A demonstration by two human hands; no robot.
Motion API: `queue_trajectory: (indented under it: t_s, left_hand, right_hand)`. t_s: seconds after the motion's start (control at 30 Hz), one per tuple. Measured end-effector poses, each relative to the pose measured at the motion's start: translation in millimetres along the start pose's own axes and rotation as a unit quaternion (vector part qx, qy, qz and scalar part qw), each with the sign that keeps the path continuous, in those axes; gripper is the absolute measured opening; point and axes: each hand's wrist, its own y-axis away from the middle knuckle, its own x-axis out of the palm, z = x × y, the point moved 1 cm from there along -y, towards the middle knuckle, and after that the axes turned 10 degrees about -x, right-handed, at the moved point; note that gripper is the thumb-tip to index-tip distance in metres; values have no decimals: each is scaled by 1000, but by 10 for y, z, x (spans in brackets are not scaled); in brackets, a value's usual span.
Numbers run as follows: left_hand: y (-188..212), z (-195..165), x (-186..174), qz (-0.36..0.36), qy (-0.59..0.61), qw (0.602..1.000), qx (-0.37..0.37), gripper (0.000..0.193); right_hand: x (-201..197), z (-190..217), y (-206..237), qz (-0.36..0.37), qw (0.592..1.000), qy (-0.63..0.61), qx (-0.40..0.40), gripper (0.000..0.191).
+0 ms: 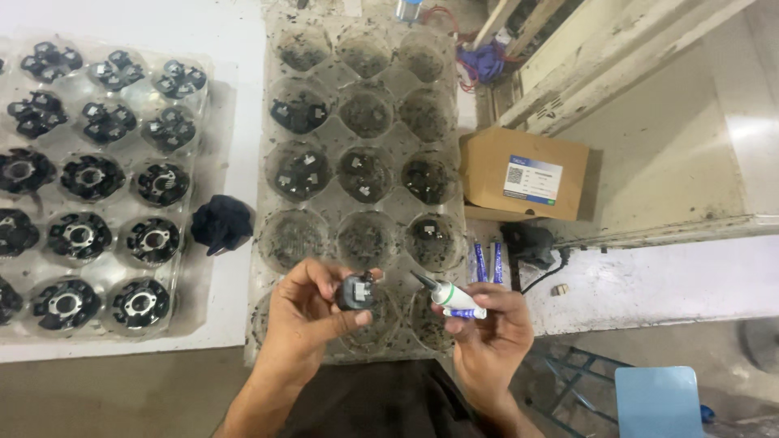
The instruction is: The person sits at a workbench and applies adhesive from a small tube onto black plastic components held in trays. They pick each component from the tray, squeeze adhesive onto it, and place it back into the tray, working through the parts one at a time.
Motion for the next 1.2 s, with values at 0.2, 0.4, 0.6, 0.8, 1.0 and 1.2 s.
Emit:
queue_trajectory:
  t_s: [0.2, 0.4, 0.6, 0.8, 1.0, 1.2]
  left_hand:
    - [164, -271, 150, -32, -28, 999, -20, 46]
    - [252, -426, 188, -114, -178, 977, -7, 48]
    - [265, -514, 136, -112, -223, 967, 47, 38]
    - [295, -556, 111, -115, -244, 962, 46, 41]
    - [313, -592, 69, -106, -249, 962, 30, 43]
    - [317, -585, 52, -96, -215, 972, 11, 43]
  right_hand:
    - [310, 171, 75, 100, 954, 219, -179, 40]
    - [586, 246, 77, 121, 933, 242, -239, 36]
    - [765, 258, 86, 134, 891, 298, -316, 33]
    - [784, 240, 94, 196, 876, 299, -323, 35]
    - [684, 360, 48, 303, 856, 299, -292, 44]
    - [717, 284, 74, 268, 861, 289, -321, 41]
